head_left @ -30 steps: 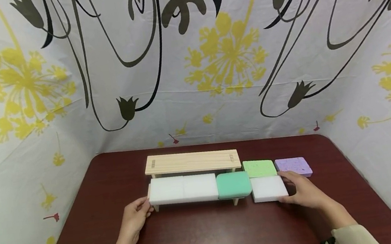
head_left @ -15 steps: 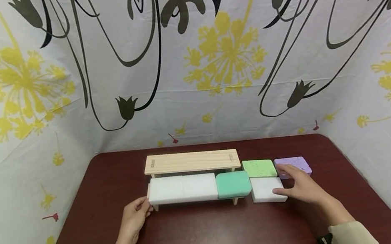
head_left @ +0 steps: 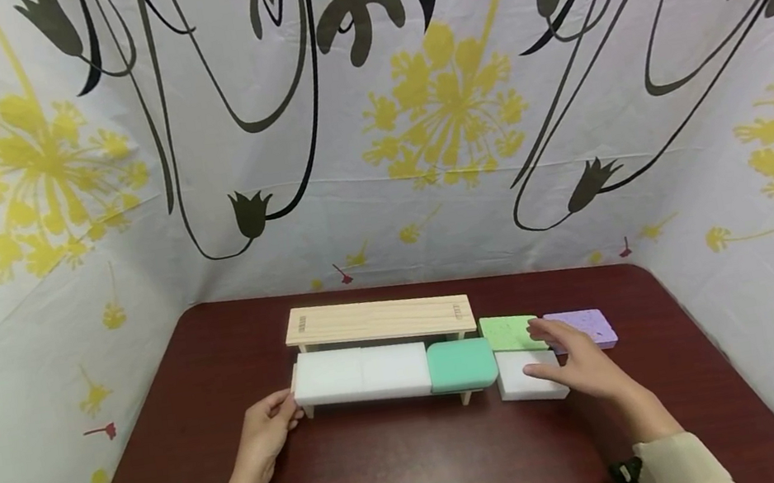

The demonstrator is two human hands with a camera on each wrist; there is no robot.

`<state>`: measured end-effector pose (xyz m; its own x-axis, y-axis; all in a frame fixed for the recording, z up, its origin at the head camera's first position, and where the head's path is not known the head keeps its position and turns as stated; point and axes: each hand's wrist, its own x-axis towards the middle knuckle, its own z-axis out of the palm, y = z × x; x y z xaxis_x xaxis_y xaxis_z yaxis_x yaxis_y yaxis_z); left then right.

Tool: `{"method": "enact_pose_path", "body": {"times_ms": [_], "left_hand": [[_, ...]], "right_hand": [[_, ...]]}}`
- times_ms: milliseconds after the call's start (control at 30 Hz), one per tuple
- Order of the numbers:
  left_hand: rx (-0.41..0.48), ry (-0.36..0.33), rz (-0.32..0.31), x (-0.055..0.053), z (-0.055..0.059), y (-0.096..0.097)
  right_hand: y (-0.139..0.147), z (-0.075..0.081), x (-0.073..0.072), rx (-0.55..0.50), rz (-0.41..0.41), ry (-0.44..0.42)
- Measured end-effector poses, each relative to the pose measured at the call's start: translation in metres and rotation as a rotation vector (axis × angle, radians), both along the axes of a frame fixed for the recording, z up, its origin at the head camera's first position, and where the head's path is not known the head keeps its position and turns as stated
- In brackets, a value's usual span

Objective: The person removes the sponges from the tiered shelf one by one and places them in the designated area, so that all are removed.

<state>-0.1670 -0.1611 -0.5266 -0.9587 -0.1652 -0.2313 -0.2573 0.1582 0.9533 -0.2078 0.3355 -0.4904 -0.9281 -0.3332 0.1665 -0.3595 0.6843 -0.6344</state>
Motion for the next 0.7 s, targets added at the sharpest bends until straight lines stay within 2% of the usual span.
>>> {"method": "enact_pose_path", "body": {"times_ms": [233,700], "left_hand": [[-0.002,0.001,-0.001,-0.001,-0.001,0.0],[0.014,0.0,0.005,-0.001,-0.002,0.0]], "right_hand": [[-0.012,-0.003,-0.007,-0.028,0.033,0.003],[-0.033,-0.003,-0.01,-0.058,0.064,-0.033]]}}
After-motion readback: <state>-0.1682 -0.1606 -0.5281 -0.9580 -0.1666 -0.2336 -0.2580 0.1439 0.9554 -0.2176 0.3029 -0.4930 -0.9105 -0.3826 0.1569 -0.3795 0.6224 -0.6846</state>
